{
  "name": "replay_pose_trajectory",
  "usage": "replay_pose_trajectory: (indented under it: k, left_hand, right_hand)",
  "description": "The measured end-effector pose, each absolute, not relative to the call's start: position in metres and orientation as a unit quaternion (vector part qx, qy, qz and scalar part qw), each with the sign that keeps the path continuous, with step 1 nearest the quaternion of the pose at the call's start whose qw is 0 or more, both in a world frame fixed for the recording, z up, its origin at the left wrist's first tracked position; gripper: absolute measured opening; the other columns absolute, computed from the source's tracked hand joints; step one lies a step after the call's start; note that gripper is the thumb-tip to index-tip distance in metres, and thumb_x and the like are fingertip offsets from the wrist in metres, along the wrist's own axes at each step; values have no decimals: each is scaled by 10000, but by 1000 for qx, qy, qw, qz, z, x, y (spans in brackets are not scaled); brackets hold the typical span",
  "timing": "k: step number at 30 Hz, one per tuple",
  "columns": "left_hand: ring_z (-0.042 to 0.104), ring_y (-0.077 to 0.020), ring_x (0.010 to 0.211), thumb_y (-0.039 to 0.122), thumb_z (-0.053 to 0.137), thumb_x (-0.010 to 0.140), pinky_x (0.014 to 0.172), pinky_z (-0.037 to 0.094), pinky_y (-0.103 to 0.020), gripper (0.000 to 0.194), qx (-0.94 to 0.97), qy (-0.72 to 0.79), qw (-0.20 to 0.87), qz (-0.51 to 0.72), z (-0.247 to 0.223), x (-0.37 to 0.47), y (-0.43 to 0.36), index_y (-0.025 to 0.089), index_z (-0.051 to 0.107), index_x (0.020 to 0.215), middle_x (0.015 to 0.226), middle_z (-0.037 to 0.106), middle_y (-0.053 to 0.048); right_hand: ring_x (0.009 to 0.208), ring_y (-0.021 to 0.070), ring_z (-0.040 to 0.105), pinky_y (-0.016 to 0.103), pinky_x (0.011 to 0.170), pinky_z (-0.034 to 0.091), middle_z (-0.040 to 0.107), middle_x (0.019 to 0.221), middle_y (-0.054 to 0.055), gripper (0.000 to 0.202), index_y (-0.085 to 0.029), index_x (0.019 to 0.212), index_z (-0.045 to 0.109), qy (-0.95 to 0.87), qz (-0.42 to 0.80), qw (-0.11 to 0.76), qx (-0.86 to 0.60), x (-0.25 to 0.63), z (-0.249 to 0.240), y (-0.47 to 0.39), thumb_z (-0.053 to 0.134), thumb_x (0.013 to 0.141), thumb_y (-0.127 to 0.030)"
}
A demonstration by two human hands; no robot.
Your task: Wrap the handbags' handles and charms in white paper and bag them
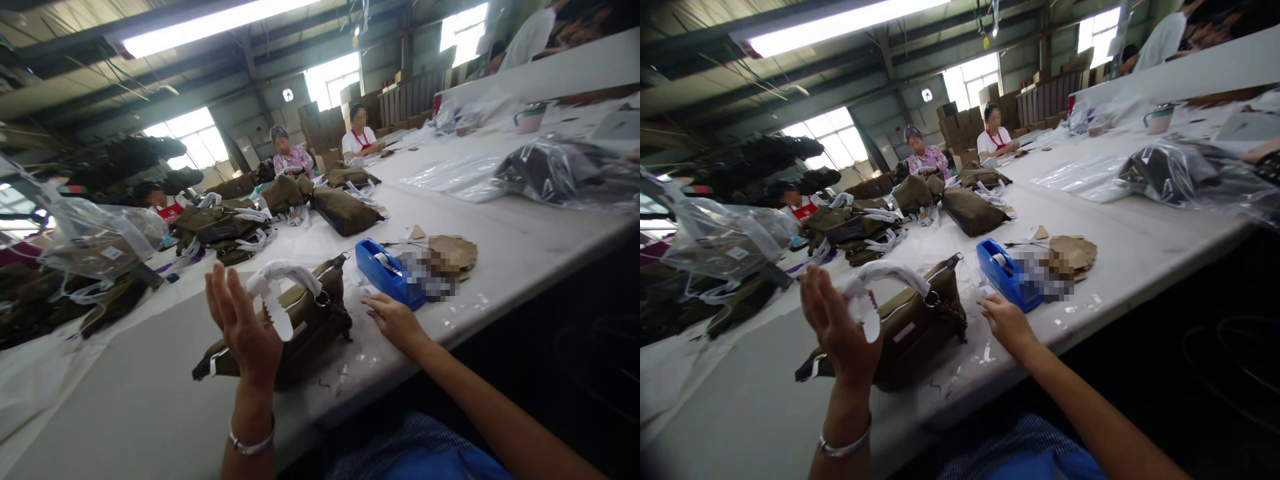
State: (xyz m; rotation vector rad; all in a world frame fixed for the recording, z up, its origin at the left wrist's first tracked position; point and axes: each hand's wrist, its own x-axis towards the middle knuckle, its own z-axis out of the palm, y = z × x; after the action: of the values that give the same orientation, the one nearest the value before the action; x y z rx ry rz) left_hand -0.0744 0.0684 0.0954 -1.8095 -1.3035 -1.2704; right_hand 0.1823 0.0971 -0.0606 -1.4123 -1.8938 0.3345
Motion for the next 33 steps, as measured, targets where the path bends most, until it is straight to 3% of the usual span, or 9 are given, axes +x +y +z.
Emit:
replay_pose_trajectory:
  k: [2,6,10,14,20,23,25,30,33]
  left_hand:
    - [251,-369,1532,210,645,884,1219,252,-589,742,-675,-448,310,-497,88,-75,62,186,341,1561,1633,323,-198]
    - [386,-389,1463,193,620,862,1163,344,-621,603,-642,-387,346,-564,71,-81,52,211,507,1454,1552,465,-166]
    - [580,-327,1294,23,677,769,1058,505,-493,644,-644,-361,371,-563,48,-77,28,230,602,1373,1367,646,-127]
    - [710,-234,1071,-51,651,782,896,610,-343,671,-727,-365,185,-551,22,-61,3,259,607,1376,1231,721,-86]
    - [719,-231,1102,142,547,966,958,609,-359,347,-711,-460,-168,-505,4,-32,18,262,693,1257,1260,717,-75]
    - [724,-221,1074,250,524,1007,830,639,-323,350,-643,-486,-285,-519,4,-17,33,264,639,1337,1389,637,-97]
    - [732,-219,1035,289,532,1005,741,637,-296,369,-627,-472,-335,-521,4,-7,40,267,620,1363,1423,610,-107]
    - [713,-222,1091,254,544,991,932,586,-349,362,-624,-459,-332,-539,3,5,52,255,647,1339,1390,642,-105]
    - [716,-216,1071,273,548,994,886,590,-332,370,-601,-464,-346,-551,3,5,54,255,634,1353,1392,640,-107]
  right_hand:
    - [1021,241,712,331,901,566,728,1136,97,321,-199,1249,708,-733,124,356,-566,171,-58,108,606,945,-207]
    - [904,248,714,315,728,548,703,1158,137,398,-189,1338,655,-709,109,332,-612,151,-49,127,591,974,-335]
    - [792,233,700,299,628,488,728,1025,136,316,-184,1206,740,-690,106,331,-635,138,-39,146,619,945,-315]
    - [727,191,680,277,604,462,721,850,70,226,-210,884,812,-688,116,382,-607,138,-32,155,618,940,-313]
    - [824,156,685,258,785,539,730,894,46,236,-201,968,792,-674,120,518,-513,148,-12,129,591,978,-325]
    - [810,157,685,261,773,555,731,902,52,233,-195,962,787,-655,139,578,-467,153,-5,114,608,978,-342]
    - [773,156,692,258,739,557,739,874,43,180,-204,934,796,-670,161,579,-436,156,-4,110,650,949,-308]
    - [822,166,724,262,788,576,765,893,42,150,-211,918,801,-700,180,565,-397,160,5,107,664,934,-268]
    - [852,175,728,280,821,586,770,923,47,143,-217,923,800,-672,199,606,-376,162,14,102,670,937,-273]
